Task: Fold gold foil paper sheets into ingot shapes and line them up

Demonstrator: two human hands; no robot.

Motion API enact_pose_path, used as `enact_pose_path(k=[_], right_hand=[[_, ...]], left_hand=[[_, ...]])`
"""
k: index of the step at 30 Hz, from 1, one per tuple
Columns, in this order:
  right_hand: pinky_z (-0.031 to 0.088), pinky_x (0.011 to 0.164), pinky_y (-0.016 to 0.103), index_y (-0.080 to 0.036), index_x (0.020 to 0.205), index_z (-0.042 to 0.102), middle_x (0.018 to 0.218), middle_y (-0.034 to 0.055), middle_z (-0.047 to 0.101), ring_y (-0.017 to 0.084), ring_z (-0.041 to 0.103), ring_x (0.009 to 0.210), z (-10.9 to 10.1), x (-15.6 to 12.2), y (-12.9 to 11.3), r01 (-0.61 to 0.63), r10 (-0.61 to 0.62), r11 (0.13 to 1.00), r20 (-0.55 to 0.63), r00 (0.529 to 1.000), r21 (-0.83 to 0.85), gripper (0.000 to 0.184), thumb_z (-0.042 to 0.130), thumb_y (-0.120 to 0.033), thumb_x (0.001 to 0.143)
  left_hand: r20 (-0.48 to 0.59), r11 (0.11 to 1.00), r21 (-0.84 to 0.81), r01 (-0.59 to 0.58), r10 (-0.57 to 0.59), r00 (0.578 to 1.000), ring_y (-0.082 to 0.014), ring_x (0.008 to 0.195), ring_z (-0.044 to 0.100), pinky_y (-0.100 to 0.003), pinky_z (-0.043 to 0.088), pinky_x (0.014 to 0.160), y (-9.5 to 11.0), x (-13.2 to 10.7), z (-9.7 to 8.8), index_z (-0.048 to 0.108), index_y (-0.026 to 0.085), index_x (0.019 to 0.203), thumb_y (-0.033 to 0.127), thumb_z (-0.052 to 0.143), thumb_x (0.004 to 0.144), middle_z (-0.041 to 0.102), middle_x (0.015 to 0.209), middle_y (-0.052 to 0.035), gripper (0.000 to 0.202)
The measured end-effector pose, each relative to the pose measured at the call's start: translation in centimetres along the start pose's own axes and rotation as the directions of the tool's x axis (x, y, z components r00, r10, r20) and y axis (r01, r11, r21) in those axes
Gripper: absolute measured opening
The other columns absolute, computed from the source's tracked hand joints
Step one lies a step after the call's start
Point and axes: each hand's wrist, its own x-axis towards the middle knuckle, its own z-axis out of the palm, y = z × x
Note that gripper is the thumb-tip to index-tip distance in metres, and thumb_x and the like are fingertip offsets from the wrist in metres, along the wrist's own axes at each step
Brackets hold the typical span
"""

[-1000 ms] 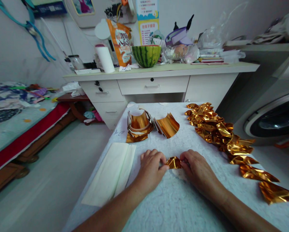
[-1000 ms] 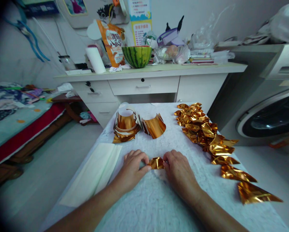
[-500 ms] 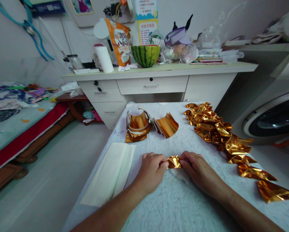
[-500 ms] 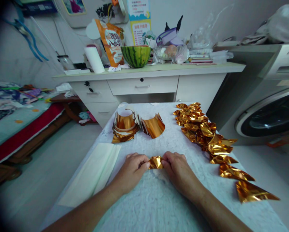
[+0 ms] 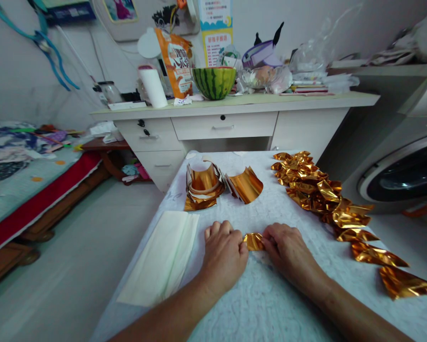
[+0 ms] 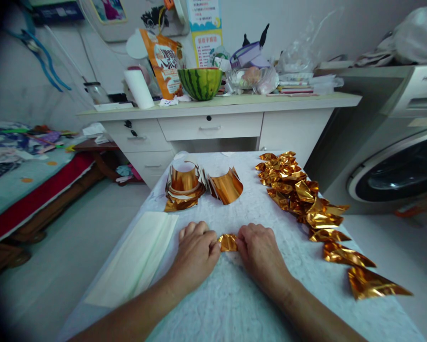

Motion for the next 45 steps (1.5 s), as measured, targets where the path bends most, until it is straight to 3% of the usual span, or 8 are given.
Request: enact_pose_path(k=[2, 5, 13, 18, 22, 35, 41, 45], right_hand=[[0.035, 0.074, 0.035, -0.019, 0.082, 0.061, 0.080, 0.0050, 0.064, 0.022, 0.057, 0.078, 0.2, 0.1, 0.1, -0.031, 0.031, 0.999, -0.018, 0.999, -0.022, 0.011, 0.053, -0.020, 0.090], [0.034, 0.074, 0.034, -0.018, 0.085, 0.059, 0.081, 0.0048, 0.063, 0.022, 0.056, 0.078, 0.3, 0.1, 0.2, -0.028, 0.028, 0.999, -0.037, 0.999, -0.019, 0.006, 0.054, -0.017, 0.089], [0.035, 0.073, 0.033, -0.020, 0.081, 0.062, 0.082, 0.0045, 0.059, 0.020, 0.051, 0.080, 0.3, 0.0, -0.2, 0.189, -0.190, 0.981, 0.018, 0.982, 0.036, 0.026, 0.041, -0.009, 0.092], [0.036, 0.074, 0.034, -0.019, 0.083, 0.062, 0.085, 0.0049, 0.058, 0.021, 0.051, 0.082, 0.2, -0.1, -0.7, 0.155, -0.155, 0.987, 0.011, 0.988, 0.040, 0.015, 0.050, -0.016, 0.090], [0.035, 0.074, 0.034, -0.020, 0.085, 0.061, 0.087, 0.0042, 0.059, 0.021, 0.050, 0.083, 0.2, -0.1, -1.1, 0.125, -0.125, 0.992, 0.011, 0.992, 0.020, 0.006, 0.056, -0.018, 0.087], [0.033, 0.074, 0.035, -0.020, 0.088, 0.060, 0.092, 0.0064, 0.060, 0.023, 0.049, 0.086, 0.6, 0.1, -1.6, 0.066, -0.062, 0.990, 0.039, 0.997, -0.125, 0.009, 0.052, -0.017, 0.090], [0.033, 0.074, 0.036, -0.020, 0.088, 0.058, 0.090, 0.0070, 0.058, 0.024, 0.049, 0.085, 0.6, -0.1, -2.0, 0.086, -0.086, 0.984, 0.003, 0.996, -0.157, 0.015, 0.056, -0.035, 0.090], [0.032, 0.073, 0.036, -0.021, 0.088, 0.058, 0.089, 0.0062, 0.057, 0.024, 0.049, 0.084, 0.9, 0.0, -2.1, 0.076, -0.082, 0.980, -0.026, 0.996, -0.182, 0.014, 0.058, -0.034, 0.088]], left_hand=[[-0.035, 0.999, -0.046, 0.013, -0.015, 0.999, -0.0249, 0.094, 0.046, -0.039, 0.032, 0.080, -0.1, 0.1, 0.1, 0.057, 0.021, 0.080, 0.022, 0.058, 0.082, 0.057, 0.092, -0.0040, 0.003], [-0.056, 0.988, -0.149, -0.040, 0.032, 0.998, -0.0229, 0.096, 0.046, -0.038, 0.032, 0.081, -0.3, 0.2, 0.2, 0.057, 0.023, 0.093, 0.014, 0.058, 0.081, 0.058, 0.097, -0.0020, 0.014], [0.028, 0.954, -0.248, -0.170, 0.182, 0.983, -0.0197, 0.093, 0.051, -0.034, 0.035, 0.081, -1.1, 0.7, 0.3, 0.063, 0.024, 0.088, 0.013, 0.053, 0.088, 0.061, 0.093, 0.0002, 0.015], [0.035, 0.942, -0.286, -0.173, 0.190, 0.981, -0.0199, 0.096, 0.052, -0.034, 0.035, 0.083, -1.2, 0.7, 0.0, 0.062, 0.023, 0.087, 0.021, 0.063, 0.085, 0.062, 0.095, 0.0013, 0.003], [0.054, 0.946, -0.280, -0.162, 0.184, 0.981, -0.0213, 0.097, 0.052, -0.035, 0.035, 0.082, -1.4, 0.7, 0.0, 0.062, 0.024, 0.089, 0.028, 0.073, 0.077, 0.061, 0.097, 0.0012, 0.016], [0.100, 0.931, -0.329, -0.156, 0.199, 0.975, -0.0191, 0.094, 0.055, -0.033, 0.036, 0.083, -1.7, 1.2, -0.4, 0.062, 0.023, 0.086, 0.022, 0.064, 0.084, 0.064, 0.093, 0.0009, 0.003], [0.143, 0.921, -0.361, -0.147, 0.211, 0.967, -0.0181, 0.093, 0.055, -0.033, 0.038, 0.084, -1.8, 1.4, -1.0, 0.063, 0.022, 0.087, 0.013, 0.057, 0.085, 0.064, 0.091, 0.0011, 0.011], [0.151, 0.927, -0.340, -0.158, 0.220, 0.964, -0.0188, 0.096, 0.054, -0.033, 0.038, 0.084, -1.9, 1.4, -1.1, 0.063, 0.023, 0.090, 0.012, 0.055, 0.085, 0.064, 0.096, 0.0008, 0.015]])
